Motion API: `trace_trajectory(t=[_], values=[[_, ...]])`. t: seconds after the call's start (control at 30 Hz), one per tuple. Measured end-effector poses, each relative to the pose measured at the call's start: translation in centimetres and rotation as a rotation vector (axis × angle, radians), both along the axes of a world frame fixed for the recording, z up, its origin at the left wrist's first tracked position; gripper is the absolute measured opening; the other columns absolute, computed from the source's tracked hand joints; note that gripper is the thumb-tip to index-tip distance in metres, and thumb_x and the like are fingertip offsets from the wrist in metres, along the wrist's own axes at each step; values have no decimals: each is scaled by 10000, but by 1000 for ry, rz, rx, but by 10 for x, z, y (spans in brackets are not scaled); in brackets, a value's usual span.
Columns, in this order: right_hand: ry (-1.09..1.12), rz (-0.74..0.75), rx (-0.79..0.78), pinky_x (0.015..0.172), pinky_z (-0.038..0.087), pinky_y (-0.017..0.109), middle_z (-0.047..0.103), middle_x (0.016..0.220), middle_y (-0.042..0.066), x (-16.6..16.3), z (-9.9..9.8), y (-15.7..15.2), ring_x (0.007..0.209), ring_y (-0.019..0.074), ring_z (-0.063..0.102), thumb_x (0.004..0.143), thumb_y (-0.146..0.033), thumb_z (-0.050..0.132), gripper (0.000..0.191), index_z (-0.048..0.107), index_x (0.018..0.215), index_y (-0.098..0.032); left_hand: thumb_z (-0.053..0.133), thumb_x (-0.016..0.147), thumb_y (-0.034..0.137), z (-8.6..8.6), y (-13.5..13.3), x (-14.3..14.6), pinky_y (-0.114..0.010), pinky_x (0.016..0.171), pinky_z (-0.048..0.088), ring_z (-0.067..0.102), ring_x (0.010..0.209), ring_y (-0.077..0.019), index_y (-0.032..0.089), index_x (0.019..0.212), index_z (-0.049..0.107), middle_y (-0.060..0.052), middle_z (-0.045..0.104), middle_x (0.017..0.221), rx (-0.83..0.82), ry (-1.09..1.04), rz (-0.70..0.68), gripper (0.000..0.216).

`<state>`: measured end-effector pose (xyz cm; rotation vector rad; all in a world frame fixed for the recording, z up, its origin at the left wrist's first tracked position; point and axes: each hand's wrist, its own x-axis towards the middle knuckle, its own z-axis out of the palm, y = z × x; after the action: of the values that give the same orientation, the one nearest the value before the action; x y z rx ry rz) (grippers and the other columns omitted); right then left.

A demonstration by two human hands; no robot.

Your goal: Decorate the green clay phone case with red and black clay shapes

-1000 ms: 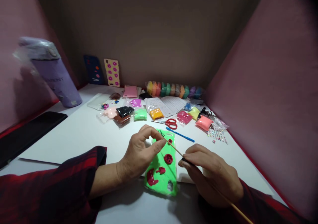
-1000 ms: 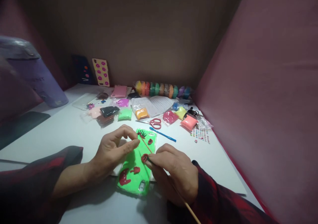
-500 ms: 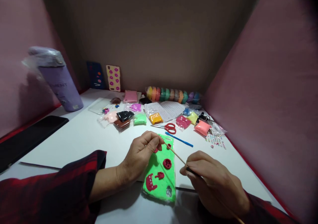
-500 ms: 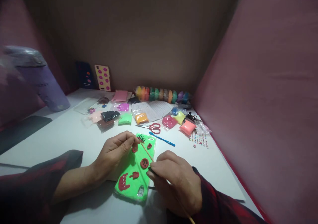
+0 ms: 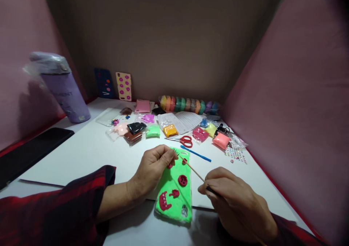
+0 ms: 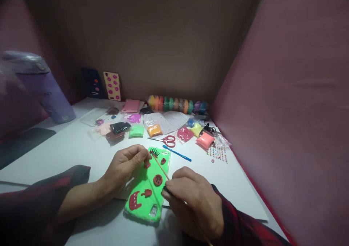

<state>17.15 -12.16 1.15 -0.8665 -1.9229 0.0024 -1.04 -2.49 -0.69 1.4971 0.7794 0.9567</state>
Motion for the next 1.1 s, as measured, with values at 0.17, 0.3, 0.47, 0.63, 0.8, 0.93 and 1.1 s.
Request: trace_trajectory(t=[0.17, 0.3, 0.47, 0.63, 0.8, 0.93, 1.1], values=[[20, 17, -6, 541, 520, 247, 628, 722, 60, -1, -3, 2, 667, 141, 579, 844, -25, 555, 209, 587, 1016, -139, 414, 955, 346, 3, -4, -2, -264, 656, 362, 440, 677, -121, 161, 734, 502, 8, 485, 702, 118, -27, -26, 301], [59, 63, 22, 585, 504, 258, 630, 772, 47, -1, -10, 6, 709, 142, 563, 785, 50, 587, 381, 570, 1104, -156, 466, 936, 291, 4, -14, -4, -267, 670, 381, 447, 716, -130, 167, 802, 504, 2, 480, 769, 256, -7, -107, 187], [-28, 82, -38, 581, 482, 235, 632, 768, 33, 1, -13, 8, 699, 133, 555, 801, 40, 579, 380, 560, 1110, -180, 521, 909, 248, 8, -22, -3, -257, 628, 415, 514, 676, -127, 135, 770, 589, -27, 549, 770, 277, 21, -263, 192], [-62, 37, -36, 556, 481, 226, 625, 707, 25, -3, -7, 9, 646, 129, 553, 845, -18, 557, 261, 593, 1046, -181, 537, 902, 194, 9, -22, -1, -255, 685, 433, 550, 736, -140, 125, 815, 655, -45, 610, 772, 331, 13, -254, 162], [-97, 29, -32, 541, 486, 225, 621, 673, 29, -4, -3, 12, 618, 127, 553, 880, -59, 521, 201, 612, 1024, -165, 548, 897, 191, 10, -23, -2, -255, 694, 444, 561, 744, -142, 128, 851, 668, -46, 619, 788, 322, 20, -260, 143], [-145, 33, -24, 542, 492, 235, 628, 664, 39, -1, -4, 13, 618, 134, 563, 891, -78, 503, 189, 617, 1022, -153, 537, 897, 201, 11, -25, -3, -263, 681, 447, 556, 727, -147, 120, 868, 670, -54, 614, 781, 319, 35, -264, 158], [-170, 43, -5, 539, 489, 248, 635, 670, 38, 0, -6, 15, 633, 143, 560, 878, -52, 502, 236, 597, 1071, -149, 526, 893, 226, 12, -26, -3, -259, 621, 436, 527, 667, -141, 120, 835, 659, -51, 593, 748, 317, 72, -248, 179]])
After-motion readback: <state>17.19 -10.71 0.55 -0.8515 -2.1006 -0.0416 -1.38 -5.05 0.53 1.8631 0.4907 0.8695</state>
